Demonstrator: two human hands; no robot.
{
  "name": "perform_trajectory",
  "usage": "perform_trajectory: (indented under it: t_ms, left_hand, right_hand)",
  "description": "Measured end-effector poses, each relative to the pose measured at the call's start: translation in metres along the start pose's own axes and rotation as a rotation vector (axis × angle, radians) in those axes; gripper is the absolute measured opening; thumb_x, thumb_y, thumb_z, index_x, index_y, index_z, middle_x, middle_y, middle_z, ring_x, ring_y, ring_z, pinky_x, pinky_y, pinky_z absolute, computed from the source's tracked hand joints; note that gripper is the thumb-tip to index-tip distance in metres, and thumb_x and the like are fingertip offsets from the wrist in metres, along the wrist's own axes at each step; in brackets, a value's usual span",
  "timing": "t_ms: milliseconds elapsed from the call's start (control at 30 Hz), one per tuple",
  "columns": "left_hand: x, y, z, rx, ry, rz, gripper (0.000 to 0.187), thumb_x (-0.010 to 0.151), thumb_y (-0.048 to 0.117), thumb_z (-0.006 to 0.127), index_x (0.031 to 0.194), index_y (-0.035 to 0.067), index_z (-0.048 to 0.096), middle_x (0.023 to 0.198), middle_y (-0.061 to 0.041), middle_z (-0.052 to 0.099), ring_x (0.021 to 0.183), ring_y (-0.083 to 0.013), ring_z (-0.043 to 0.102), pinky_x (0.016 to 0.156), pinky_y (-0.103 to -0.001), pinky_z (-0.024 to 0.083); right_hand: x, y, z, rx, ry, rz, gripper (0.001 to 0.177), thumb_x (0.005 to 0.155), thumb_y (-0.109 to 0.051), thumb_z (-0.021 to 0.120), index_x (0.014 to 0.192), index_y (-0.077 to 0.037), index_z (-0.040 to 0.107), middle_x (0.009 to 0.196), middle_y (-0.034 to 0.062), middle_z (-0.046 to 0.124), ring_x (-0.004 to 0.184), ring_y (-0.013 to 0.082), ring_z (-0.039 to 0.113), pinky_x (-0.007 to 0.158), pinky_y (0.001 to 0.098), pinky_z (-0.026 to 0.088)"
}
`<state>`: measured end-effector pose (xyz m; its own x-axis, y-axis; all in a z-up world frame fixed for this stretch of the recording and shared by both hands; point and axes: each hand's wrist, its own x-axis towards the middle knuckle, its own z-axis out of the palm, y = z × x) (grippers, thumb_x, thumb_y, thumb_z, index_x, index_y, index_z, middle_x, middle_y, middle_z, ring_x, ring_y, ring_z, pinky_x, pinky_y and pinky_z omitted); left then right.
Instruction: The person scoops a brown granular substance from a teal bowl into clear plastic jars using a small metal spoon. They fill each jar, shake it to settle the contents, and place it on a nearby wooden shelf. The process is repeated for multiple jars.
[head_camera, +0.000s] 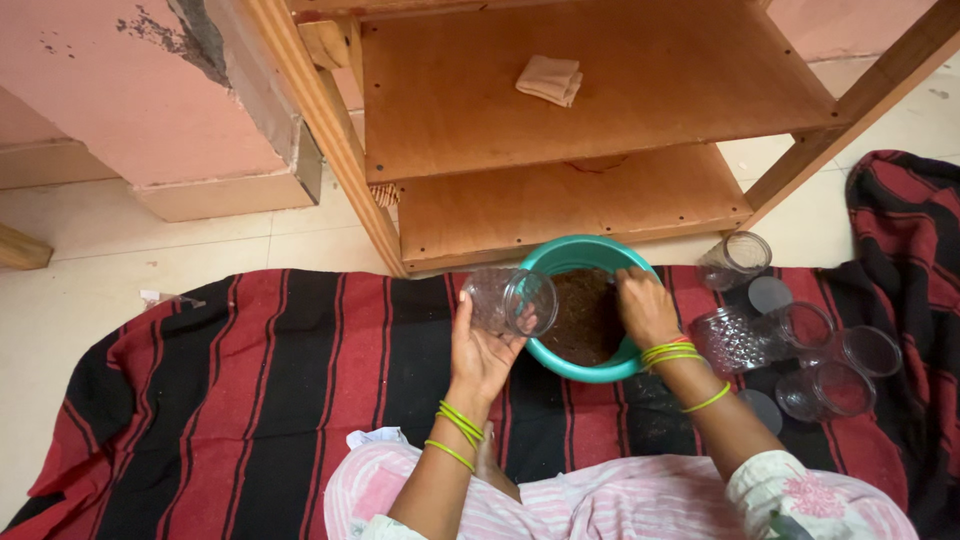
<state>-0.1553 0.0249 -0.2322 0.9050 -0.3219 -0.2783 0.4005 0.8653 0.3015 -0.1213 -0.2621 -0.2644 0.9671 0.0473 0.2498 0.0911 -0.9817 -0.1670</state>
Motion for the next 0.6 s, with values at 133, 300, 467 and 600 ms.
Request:
perform_trajectory:
  t_ms: [133,300,467,600]
  left_hand:
    - [-0.001,0.0,-0.001,-0.009,-0.004,-0.004,0.07,0.098,0.06,0.052,0.135,0.0,0.057,0.123,-0.019,0.068,0.111,-0.0353,0.068,0.099,-0.048,0.057]
    - [0.0,-0.001,-0.002,-0.009,-0.001,0.008,0.069,0.097,0.06,0.053,0.133,0.001,0.057,0.12,-0.017,0.069,0.11,-0.0354,0.069,0.097,-0.048,0.058]
    - [0.001,-0.001,0.0,0.0,0.001,0.016,0.07,0.097,0.06,0.053,0.134,0.001,0.057,0.12,-0.017,0.069,0.11,-0.0355,0.069,0.097,-0.048,0.058]
    - [0.001,-0.001,0.0,-0.003,-0.004,0.006,0.07,0.097,0.06,0.054,0.135,0.001,0.056,0.121,-0.018,0.068,0.11,-0.0353,0.069,0.097,-0.048,0.058]
  right_hand:
    - [-0.003,-0.004,0.011,0.191,0.004,0.042,0.019,0.089,-0.005,0.062,0.104,-0.007,0.074,0.096,0.0247,0.071,0.088,0.0436,0.071,0.08,0.0533,0.058]
    - [0.0,-0.004,0.008,0.359,0.163,0.062,0.014,0.087,-0.005,0.068,0.099,-0.006,0.077,0.093,0.0261,0.072,0.087,0.0435,0.071,0.077,0.0518,0.058]
    - [0.011,0.001,0.018,0.093,0.074,0.062,0.026,0.091,0.003,0.061,0.111,-0.006,0.074,0.099,0.0251,0.072,0.093,0.0424,0.071,0.081,0.0509,0.059]
    - [0.016,-0.017,0.031,0.171,0.015,0.103,0.029,0.086,0.005,0.063,0.108,-0.008,0.076,0.102,0.0244,0.072,0.092,0.0442,0.07,0.082,0.0527,0.057]
